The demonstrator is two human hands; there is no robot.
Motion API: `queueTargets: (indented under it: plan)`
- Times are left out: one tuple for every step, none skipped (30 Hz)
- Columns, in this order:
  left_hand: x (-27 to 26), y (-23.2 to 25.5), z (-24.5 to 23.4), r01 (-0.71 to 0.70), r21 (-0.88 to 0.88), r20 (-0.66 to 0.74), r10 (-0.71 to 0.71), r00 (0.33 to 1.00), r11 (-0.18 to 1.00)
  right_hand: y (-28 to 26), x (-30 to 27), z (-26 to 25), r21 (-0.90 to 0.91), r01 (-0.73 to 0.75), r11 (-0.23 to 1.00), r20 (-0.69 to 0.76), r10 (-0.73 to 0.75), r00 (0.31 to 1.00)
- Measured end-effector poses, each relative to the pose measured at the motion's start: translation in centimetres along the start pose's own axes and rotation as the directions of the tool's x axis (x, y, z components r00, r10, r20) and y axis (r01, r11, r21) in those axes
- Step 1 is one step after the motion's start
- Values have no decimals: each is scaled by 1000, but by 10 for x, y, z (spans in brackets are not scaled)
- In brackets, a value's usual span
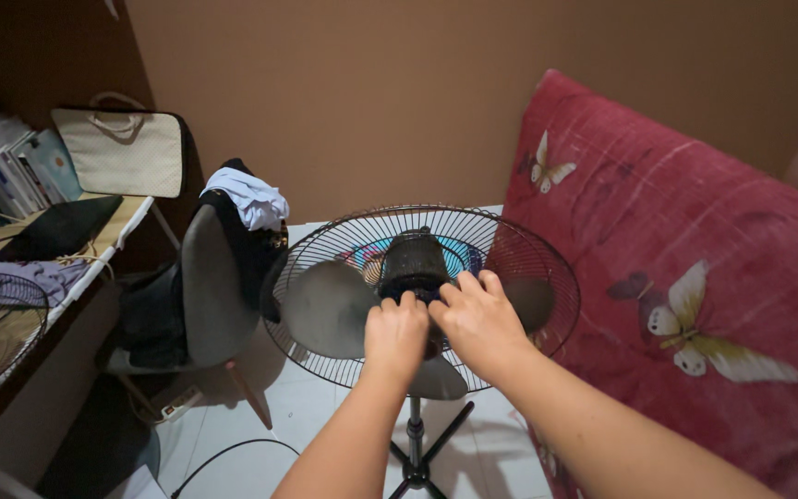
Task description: The person removes the front grille, fan blades, and rear grille of a standing electric fan, then reassembles the components in reverse order. The process includes unscrewing the central nut, detaching the blades, and securing the grilles back onto the fan stand.
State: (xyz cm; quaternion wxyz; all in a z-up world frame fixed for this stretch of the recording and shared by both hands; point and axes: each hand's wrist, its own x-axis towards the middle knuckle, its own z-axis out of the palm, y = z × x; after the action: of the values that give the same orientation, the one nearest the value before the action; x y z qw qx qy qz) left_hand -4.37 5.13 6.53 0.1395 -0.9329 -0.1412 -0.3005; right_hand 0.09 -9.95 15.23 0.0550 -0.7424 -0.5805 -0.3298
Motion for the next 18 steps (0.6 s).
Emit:
queueTargets:
  plan:
    - [-2,1,-2,1,1,9,-1,1000,1000,-1,0,-1,-7,9,1000,-11,-9,1000]
    - [-5,1,-5,2,1,18,-2,1000,1000,-2,-1,-3,3,17,1000,-11,-17,1000]
    - [-8,2,-7,5,4,25,-6,1000,1000,-3,-2,-4,13,28,1000,-13,-28,1000]
    - [-11,2,-10,7,1,32,-7,999,1000,-3,-3,-5,23,40,999,-16,-39,999]
    - [-12,2,-13,10,1,36,-10,999,1000,-3,-2,-8,28,54,998,-14,-54,998]
    - [-13,2,-18,13,0,40,-13,999,1000,-3,-2,-11,32,69,997,-13,-68,998]
    - [-15,2,-22,20,0,48,-20,999,1000,-3,-1,-13,39,86,996,-12,-85,996]
    - [-16,1,-27,27,0,57,-27,998,1000,-2,0,-16,61,105,993,-26,-103,994]
    - [-17,-1,-33,38,2,62,-38,997,999,-1,3,-20,80,129,988,-43,-126,991]
    - [-18,-3,-40,41,-8,85,-40,996,999,-1,6,-24,99,153,983,-60,-148,987]
    - [-20,-7,-49,47,-14,105,-45,993,999,-1,11,-30,99,171,980,-19,-170,985]
    - [-21,-10,-60,53,-19,125,-50,991,998,-2,14,-37,98,189,977,22,-192,981]
    - [-23,-15,-73,78,-39,165,-71,984,996,-4,20,-44,98,209,973,59,-216,975]
    - [-24,-20,-87,105,-59,204,-91,975,993,-7,26,-52,119,235,965,3,-237,972]
    - [-26,-26,-102,135,-80,243,-113,964,988,-12,32,-60,140,263,955,-52,-258,965]
    - [-28,-33,-118,228,-137,271,-184,945,964,-16,39,-70,159,293,943,-108,-278,954]
    - [-32,-39,-135,320,-192,300,-255,919,928,-19,45,-80,173,341,924,-216,-302,928]
    - [-36,-45,-151,409,-245,331,-321,887,879,-23,49,-89,182,390,903,-322,-320,891]
